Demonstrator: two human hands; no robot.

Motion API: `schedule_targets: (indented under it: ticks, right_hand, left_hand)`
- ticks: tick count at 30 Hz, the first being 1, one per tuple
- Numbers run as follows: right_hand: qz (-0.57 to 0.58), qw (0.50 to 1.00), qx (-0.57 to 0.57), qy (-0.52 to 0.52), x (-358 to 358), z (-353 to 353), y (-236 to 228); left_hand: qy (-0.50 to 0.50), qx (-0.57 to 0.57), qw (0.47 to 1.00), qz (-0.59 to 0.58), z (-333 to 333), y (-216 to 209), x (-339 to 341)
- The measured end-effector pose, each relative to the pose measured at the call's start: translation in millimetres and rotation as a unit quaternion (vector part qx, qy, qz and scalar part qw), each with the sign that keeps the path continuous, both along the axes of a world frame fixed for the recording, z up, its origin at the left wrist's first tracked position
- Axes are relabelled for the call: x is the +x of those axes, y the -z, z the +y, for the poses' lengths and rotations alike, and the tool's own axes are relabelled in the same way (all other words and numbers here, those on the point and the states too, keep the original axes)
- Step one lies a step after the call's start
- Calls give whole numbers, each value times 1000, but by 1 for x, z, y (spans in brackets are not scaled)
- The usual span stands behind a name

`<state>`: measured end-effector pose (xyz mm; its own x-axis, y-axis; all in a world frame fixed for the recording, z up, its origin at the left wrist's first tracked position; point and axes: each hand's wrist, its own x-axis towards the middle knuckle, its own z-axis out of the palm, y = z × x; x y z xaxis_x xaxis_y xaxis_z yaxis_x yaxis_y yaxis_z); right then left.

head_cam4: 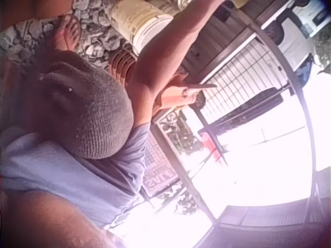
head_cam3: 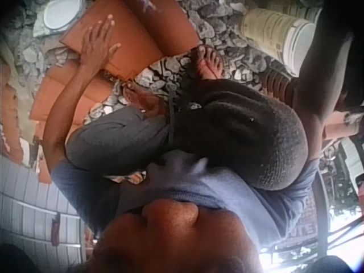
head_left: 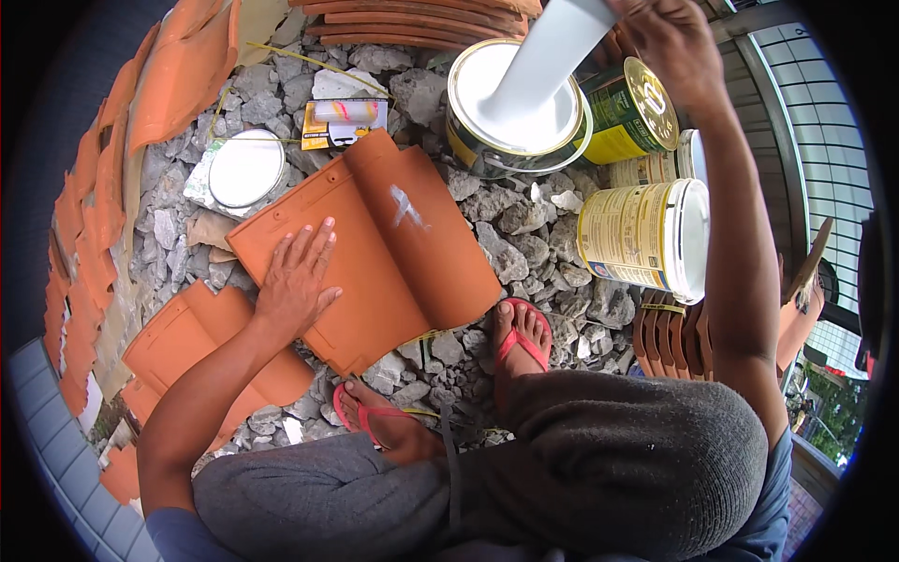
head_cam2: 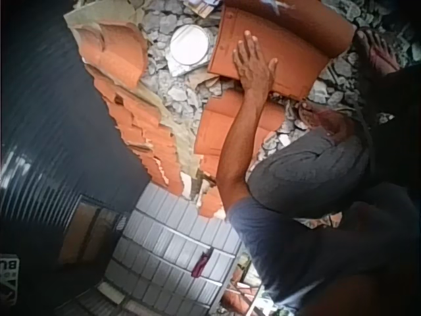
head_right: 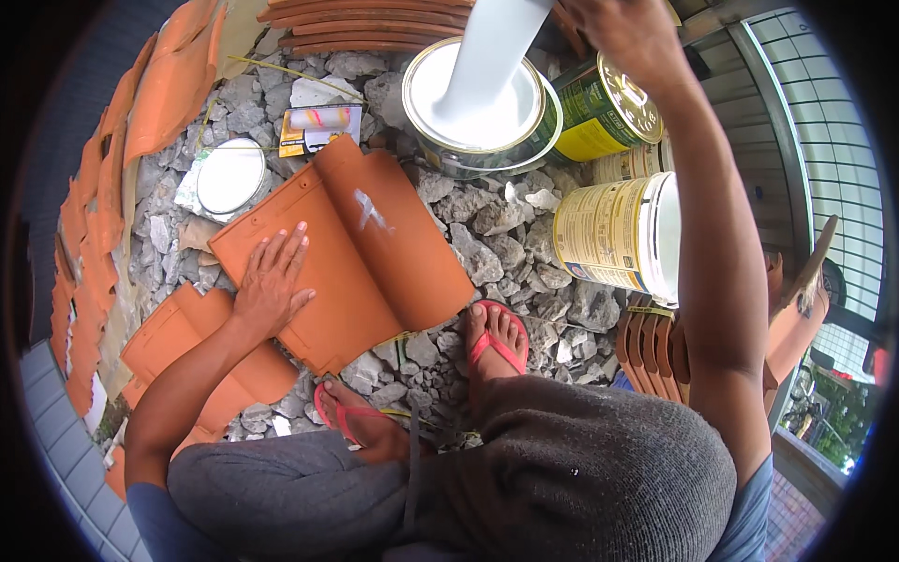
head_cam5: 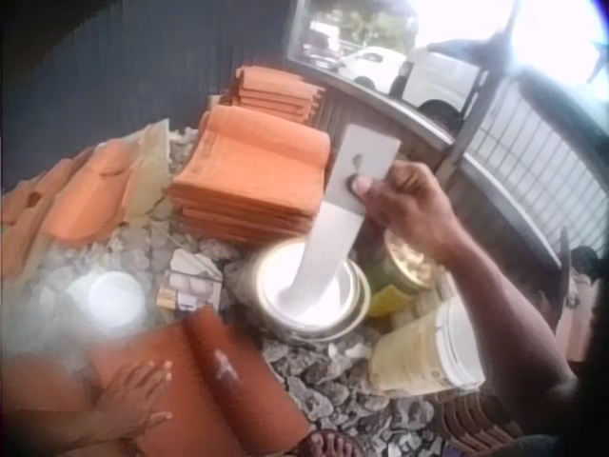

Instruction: The person opens paint cans using a metal strip and a tool, smears paint onto a roof tile, and pours liquid from a can into a bucket.

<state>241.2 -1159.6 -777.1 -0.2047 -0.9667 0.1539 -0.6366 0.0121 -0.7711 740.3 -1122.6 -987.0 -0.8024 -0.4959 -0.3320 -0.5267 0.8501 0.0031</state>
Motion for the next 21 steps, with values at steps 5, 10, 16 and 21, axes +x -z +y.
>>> schedule_targets:
  ticks: [5, 10, 16, 21]
  right_hand:
    - [-1, 982, -117, -149, 28, -2, 3]
    - [317, 872, -197, -317, 4, -17, 82]
    - [305, 946, 70, -88, 21, -1, 97]
    - [162, 974, 148, 60, 12, 7, 88]
  left_hand:
    - [4, -7, 1000, 0, 1, 2, 1]
    - [12, -17, 1000, -22, -2, -1, -5]
    - [9, -16, 999, -26, 0, -1, -1]
    - [1, -2, 1000, -7, 1, -1, 1]
